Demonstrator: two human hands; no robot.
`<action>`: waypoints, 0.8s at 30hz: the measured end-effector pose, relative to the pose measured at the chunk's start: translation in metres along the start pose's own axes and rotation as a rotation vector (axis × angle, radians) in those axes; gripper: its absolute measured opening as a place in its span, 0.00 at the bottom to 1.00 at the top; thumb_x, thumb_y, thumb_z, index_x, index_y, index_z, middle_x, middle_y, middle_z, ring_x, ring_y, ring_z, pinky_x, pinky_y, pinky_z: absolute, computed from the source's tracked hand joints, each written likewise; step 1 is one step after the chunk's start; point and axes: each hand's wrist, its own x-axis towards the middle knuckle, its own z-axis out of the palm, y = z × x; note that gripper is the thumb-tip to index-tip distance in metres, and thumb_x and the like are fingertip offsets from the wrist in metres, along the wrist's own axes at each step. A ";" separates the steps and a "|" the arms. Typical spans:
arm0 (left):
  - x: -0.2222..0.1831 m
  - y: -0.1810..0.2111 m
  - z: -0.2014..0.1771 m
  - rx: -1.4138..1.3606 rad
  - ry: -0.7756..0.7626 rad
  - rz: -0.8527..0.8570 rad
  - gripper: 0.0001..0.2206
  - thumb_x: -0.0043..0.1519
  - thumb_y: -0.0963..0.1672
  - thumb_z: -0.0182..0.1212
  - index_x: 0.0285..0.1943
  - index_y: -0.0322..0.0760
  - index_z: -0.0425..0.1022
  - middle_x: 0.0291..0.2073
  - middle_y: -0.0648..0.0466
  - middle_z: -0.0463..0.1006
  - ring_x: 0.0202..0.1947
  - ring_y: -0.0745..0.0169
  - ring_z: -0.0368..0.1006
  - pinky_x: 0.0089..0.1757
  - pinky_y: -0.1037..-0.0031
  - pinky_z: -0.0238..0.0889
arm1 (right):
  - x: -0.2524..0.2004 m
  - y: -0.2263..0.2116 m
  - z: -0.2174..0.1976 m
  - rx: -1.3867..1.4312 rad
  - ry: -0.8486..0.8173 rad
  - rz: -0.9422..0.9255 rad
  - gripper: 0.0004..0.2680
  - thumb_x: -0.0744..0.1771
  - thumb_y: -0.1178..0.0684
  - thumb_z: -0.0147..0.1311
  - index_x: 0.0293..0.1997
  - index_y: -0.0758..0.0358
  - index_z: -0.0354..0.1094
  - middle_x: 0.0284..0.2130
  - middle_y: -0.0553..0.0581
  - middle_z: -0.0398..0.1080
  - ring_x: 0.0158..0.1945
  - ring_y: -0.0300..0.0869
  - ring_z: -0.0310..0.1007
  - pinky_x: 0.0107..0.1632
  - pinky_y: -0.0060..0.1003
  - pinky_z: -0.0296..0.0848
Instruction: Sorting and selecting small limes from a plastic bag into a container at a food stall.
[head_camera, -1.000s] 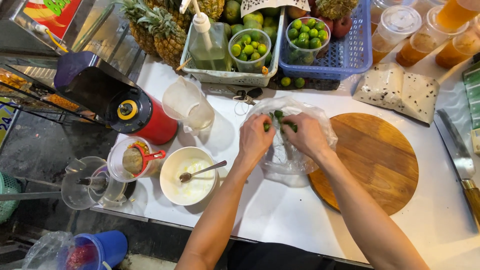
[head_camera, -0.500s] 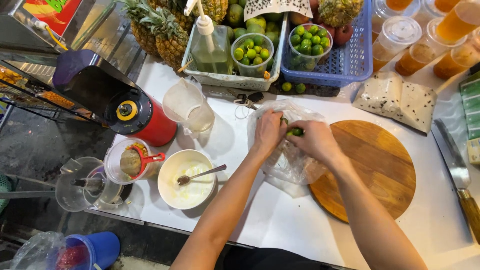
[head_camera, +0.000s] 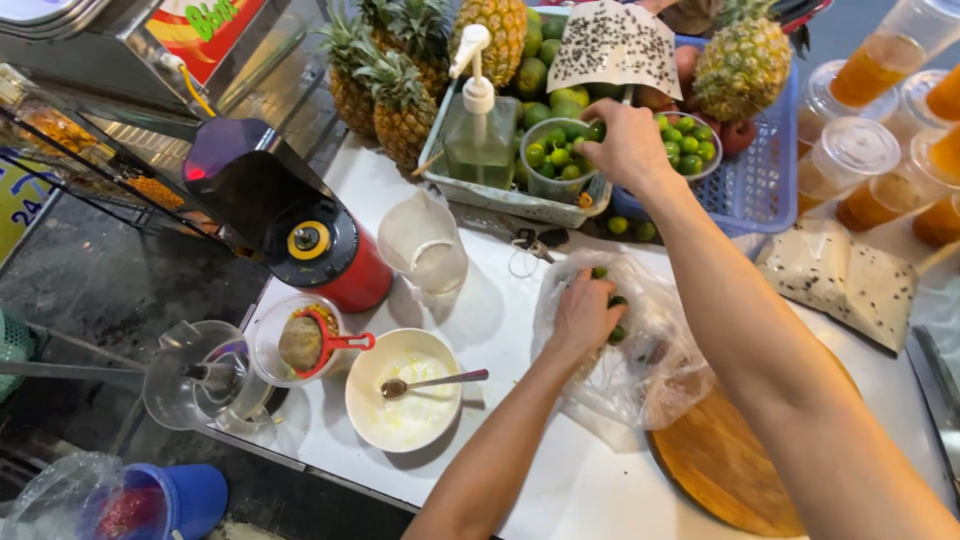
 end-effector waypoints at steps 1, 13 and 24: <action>0.000 0.006 -0.006 0.034 -0.077 -0.033 0.15 0.52 0.45 0.73 0.43 0.30 0.82 0.57 0.31 0.71 0.46 0.30 0.76 0.48 0.51 0.69 | 0.004 0.002 0.003 -0.013 -0.004 -0.002 0.14 0.62 0.49 0.69 0.47 0.63 0.78 0.37 0.68 0.77 0.41 0.59 0.77 0.46 0.49 0.74; -0.004 0.015 -0.007 0.031 -0.172 -0.135 0.13 0.54 0.41 0.71 0.46 0.30 0.82 0.62 0.37 0.70 0.49 0.34 0.76 0.50 0.54 0.70 | 0.011 -0.016 0.003 0.031 -0.229 0.211 0.19 0.62 0.40 0.71 0.50 0.61 0.75 0.37 0.65 0.76 0.38 0.55 0.79 0.47 0.45 0.76; -0.025 0.013 -0.006 -0.034 -0.080 -0.044 0.15 0.56 0.44 0.70 0.50 0.29 0.80 0.49 0.40 0.77 0.47 0.40 0.78 0.48 0.57 0.72 | 0.003 -0.033 0.008 -0.005 -0.274 -0.123 0.12 0.59 0.58 0.64 0.45 0.62 0.77 0.39 0.65 0.76 0.45 0.58 0.76 0.51 0.48 0.74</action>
